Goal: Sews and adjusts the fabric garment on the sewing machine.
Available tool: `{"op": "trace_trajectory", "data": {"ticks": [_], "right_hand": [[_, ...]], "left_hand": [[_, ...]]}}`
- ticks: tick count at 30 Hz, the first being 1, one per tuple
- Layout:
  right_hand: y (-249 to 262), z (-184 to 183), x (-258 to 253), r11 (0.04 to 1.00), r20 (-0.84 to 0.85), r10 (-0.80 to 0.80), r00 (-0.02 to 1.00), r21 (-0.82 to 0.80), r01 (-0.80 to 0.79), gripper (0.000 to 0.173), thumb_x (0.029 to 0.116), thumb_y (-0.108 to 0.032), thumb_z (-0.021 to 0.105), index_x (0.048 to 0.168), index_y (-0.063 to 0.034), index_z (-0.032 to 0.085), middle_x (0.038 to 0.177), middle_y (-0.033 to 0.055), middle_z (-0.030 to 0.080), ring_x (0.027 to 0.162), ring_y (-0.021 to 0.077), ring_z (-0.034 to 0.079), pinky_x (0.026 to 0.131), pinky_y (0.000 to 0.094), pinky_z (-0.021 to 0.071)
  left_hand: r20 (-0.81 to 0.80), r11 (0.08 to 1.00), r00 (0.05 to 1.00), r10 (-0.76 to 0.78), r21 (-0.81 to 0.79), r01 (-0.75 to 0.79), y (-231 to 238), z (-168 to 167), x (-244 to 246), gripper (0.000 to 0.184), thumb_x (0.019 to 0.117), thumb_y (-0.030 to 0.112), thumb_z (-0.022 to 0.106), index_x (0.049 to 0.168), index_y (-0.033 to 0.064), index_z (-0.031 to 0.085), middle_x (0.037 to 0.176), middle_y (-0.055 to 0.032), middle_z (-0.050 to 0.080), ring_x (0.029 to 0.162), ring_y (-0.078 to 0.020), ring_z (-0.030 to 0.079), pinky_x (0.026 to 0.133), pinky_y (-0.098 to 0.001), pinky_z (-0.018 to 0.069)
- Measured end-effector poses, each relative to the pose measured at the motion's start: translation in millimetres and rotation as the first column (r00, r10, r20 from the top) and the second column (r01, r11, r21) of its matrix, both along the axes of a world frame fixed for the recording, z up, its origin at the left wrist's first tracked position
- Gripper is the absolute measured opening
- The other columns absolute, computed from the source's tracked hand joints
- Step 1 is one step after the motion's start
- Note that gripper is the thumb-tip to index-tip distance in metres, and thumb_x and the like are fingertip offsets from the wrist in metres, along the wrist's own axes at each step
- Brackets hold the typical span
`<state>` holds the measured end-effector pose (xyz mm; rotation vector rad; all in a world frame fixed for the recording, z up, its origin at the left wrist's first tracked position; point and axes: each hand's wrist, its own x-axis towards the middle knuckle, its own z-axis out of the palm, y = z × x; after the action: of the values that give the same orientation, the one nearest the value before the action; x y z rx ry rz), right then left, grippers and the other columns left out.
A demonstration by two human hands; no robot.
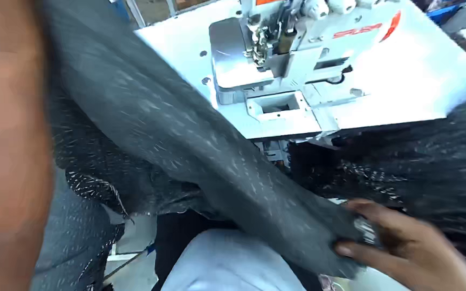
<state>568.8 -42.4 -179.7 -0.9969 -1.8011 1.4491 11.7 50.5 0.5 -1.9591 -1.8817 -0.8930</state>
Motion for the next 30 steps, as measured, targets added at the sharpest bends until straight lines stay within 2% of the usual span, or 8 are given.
{"op": "trace_trajectory", "data": {"ticks": [2, 4, 7, 10, 12, 15, 18, 30], "right_hand": [[-19.3, -49.2, 11.3, 0.983, 0.313, -0.007, 0.95, -0.175, 0.064, 0.044, 0.0789, -0.019, 0.087, 0.114, -0.0041, 0.066, 0.093, 0.006, 0.07, 0.077, 0.0173, 0.068, 0.07, 0.0414, 0.0594], [-35.0, -79.8, 20.0, 0.969, 0.572, 0.055, 0.818, -0.227, 0.094, 0.051, 0.0849, -0.019, 0.083, 0.125, 0.0055, 0.062, 0.106, 0.0251, 0.069, 0.087, 0.0394, 0.071, 0.08, 0.0613, 0.0577], [-31.0, -73.0, 8.7, 0.993, 0.657, -0.11, 0.746, 0.043, 0.108, 0.043, 0.0879, -0.018, 0.077, 0.122, 0.0054, 0.066, 0.11, 0.0301, 0.069, 0.095, 0.0502, 0.069, 0.081, 0.0738, 0.052], [27.8, -33.2, -49.7, 0.883, 0.42, -0.364, 0.831, 0.439, 0.165, 0.035, 0.0929, -0.034, 0.065, 0.115, -0.0078, 0.072, 0.101, 0.0065, 0.073, 0.088, 0.0219, 0.072, 0.076, 0.0481, 0.0615], [78.9, -11.3, -97.9, 0.824, 0.203, -0.383, 0.901, 0.515, 0.234, 0.036, 0.0966, -0.035, 0.065, 0.118, -0.0063, 0.07, 0.105, 0.0047, 0.073, 0.094, 0.0144, 0.071, 0.082, 0.0389, 0.0616], [145.0, -4.0, -159.2, 0.885, 0.02, -0.204, 0.979, 0.431, 0.176, 0.044, 0.0979, -0.032, 0.068, 0.13, -0.0013, 0.065, 0.116, 0.0106, 0.071, 0.103, 0.0153, 0.071, 0.092, 0.0364, 0.0608], [167.3, -7.7, -194.3, 0.947, -0.186, -0.077, 0.98, 0.293, 0.13, 0.017, 0.0984, -0.019, 0.068, 0.106, -0.0051, 0.074, 0.089, 0.0019, 0.074, 0.072, 0.0064, 0.069, 0.068, 0.0254, 0.0599], [141.5, -5.9, -173.9, 0.981, -0.372, -0.152, 0.916, 0.06, 0.187, 0.006, 0.0923, -0.006, 0.073, 0.097, -0.0015, 0.073, 0.074, 0.0031, 0.072, 0.061, 0.0064, 0.065, 0.056, 0.0208, 0.056]], "left_hand": [[-0.008, 0.953, 0.984, -0.178, 0.247, 0.174, 99.5, -5.1, 38.1, 0.036, 0.1059, 0.022, 0.047, 0.108, -0.0098, 0.063, 0.099, -0.0226, 0.067, 0.093, -0.0263, 0.065, 0.088, -0.0438, 0.0507], [0.019, 0.889, 0.909, -0.416, 0.218, 0.402, 131.3, -28.3, 76.8, 0.034, 0.1089, 0.022, 0.047, 0.109, -0.0073, 0.063, 0.095, -0.0142, 0.067, 0.086, -0.0149, 0.064, 0.081, -0.033, 0.0542], [0.157, 0.773, 0.758, -0.633, 0.181, 0.608, 130.5, -79.8, 107.0, 0.023, 0.1077, 0.015, 0.051, 0.107, -0.0056, 0.061, 0.088, -0.0059, 0.063, 0.075, -0.0048, 0.059, 0.07, -0.0222, 0.0515], [0.208, 0.74, 0.711, -0.672, 0.17, 0.65, 122.0, -91.3, 115.1, 0.018, 0.1069, 0.012, 0.052, 0.106, -0.005, 0.06, 0.087, -0.0031, 0.062, 0.074, -0.001, 0.057, 0.069, -0.0178, 0.0496], [0.208, 0.736, 0.706, -0.677, 0.185, 0.651, 115.4, -83.6, 118.9, 0.017, 0.1067, 0.011, 0.052, 0.106, -0.0045, 0.059, 0.088, -0.0014, 0.062, 0.075, 0.0008, 0.057, 0.069, -0.0165, 0.0496], [0.179, 0.719, 0.698, -0.694, 0.227, 0.657, 102.7, -72.2, 124.8, 0.015, 0.106, 0.009, 0.053, 0.106, -0.0044, 0.059, 0.088, 0.0003, 0.062, 0.076, 0.0031, 0.057, 0.07, -0.0148, 0.0495], [0.147, 0.709, 0.699, -0.7, 0.259, 0.656, 97.9, -64.2, 125.1, 0.014, 0.1058, 0.009, 0.054, 0.105, -0.0035, 0.059, 0.089, 0.0012, 0.063, 0.078, 0.0042, 0.058, 0.07, -0.0143, 0.05], [0.254, 0.752, 0.709, -0.658, 0.265, 0.603, 141.8, -88.4, 133.8, 0.014, 0.1059, 0.009, 0.053, 0.104, -0.0027, 0.061, 0.087, -0.0016, 0.062, 0.075, -0.0017, 0.059, 0.068, -0.0185, 0.0504]]}}
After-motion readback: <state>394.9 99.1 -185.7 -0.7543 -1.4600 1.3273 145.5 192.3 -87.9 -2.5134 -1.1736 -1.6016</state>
